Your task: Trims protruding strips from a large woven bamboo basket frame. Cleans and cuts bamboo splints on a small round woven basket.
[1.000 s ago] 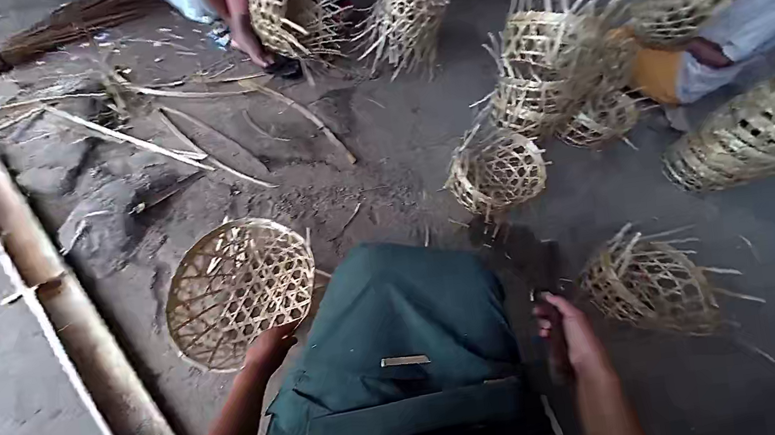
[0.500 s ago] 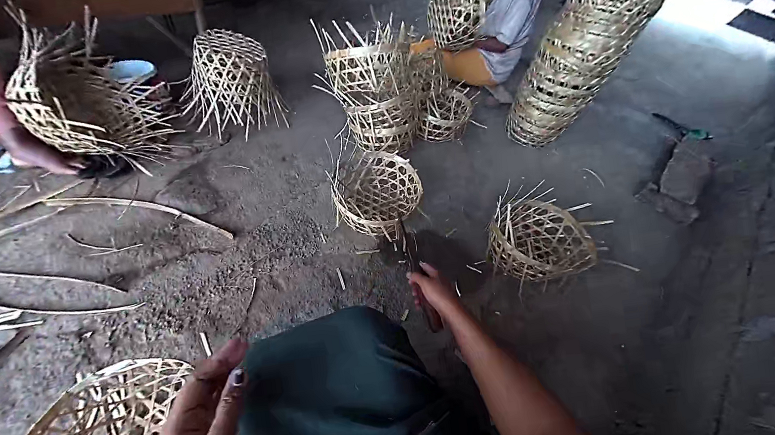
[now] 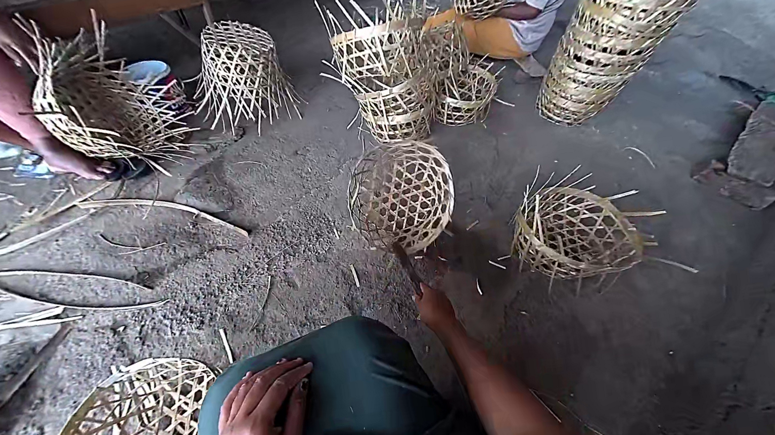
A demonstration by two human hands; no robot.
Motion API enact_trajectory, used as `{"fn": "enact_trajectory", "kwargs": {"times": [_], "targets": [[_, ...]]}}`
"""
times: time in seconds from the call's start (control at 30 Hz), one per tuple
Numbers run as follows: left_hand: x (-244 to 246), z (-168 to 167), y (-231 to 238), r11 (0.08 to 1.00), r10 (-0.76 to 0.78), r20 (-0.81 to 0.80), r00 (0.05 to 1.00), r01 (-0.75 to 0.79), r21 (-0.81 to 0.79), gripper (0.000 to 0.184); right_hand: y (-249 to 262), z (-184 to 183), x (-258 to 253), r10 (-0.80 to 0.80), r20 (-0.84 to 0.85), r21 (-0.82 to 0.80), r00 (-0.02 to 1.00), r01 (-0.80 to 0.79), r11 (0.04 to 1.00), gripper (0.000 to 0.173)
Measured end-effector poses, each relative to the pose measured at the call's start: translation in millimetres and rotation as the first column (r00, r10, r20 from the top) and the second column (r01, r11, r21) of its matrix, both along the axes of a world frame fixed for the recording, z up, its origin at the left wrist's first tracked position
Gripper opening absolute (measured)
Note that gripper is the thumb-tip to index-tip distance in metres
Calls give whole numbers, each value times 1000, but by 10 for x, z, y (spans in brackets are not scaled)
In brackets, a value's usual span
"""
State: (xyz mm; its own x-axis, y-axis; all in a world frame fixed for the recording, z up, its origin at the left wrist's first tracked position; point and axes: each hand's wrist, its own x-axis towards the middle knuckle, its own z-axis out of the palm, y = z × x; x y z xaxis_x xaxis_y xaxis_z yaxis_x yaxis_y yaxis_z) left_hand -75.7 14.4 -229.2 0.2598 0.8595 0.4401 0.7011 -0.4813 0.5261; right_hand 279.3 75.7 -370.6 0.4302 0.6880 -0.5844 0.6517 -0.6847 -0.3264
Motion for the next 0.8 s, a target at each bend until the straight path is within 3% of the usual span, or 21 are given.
{"fn": "enact_trajectory", "kwargs": {"times": [0.07,0.2,0.27,0.37,0.5,0.6,0.7,0.8], "targets": [[11,-9,4,1000,5,-6,1000,-5,-5,31,-307,-189,-43,-12,-62,32,998,14,999,41],[31,2,30,1000,0,-22,1000,0,-5,31,-724,-176,-208,-110,-155,375,982,162,913,51],[24,7,21,1000,0,-26,1000,-1,-7,31,-789,-19,-292,-159,-169,506,973,224,833,53],[3,14,21,1000,4,-24,1000,-4,-1,30,-774,106,-269,-165,-55,756,985,149,637,48],[-12,34,-7,1000,8,-4,1000,-8,4,30,-678,621,-124,-169,-43,834,985,129,537,47],[-29,80,-2,999,-8,105,994,13,-51,33,-607,1197,-49,-122,-79,858,989,130,498,48],[-53,216,98,980,12,389,921,66,-186,54,-551,1843,-85,-24,-151,859,988,143,491,47],[-58,388,343,930,181,564,806,47,-366,78,-541,2451,-216,76,-194,872,978,137,469,43]]}}
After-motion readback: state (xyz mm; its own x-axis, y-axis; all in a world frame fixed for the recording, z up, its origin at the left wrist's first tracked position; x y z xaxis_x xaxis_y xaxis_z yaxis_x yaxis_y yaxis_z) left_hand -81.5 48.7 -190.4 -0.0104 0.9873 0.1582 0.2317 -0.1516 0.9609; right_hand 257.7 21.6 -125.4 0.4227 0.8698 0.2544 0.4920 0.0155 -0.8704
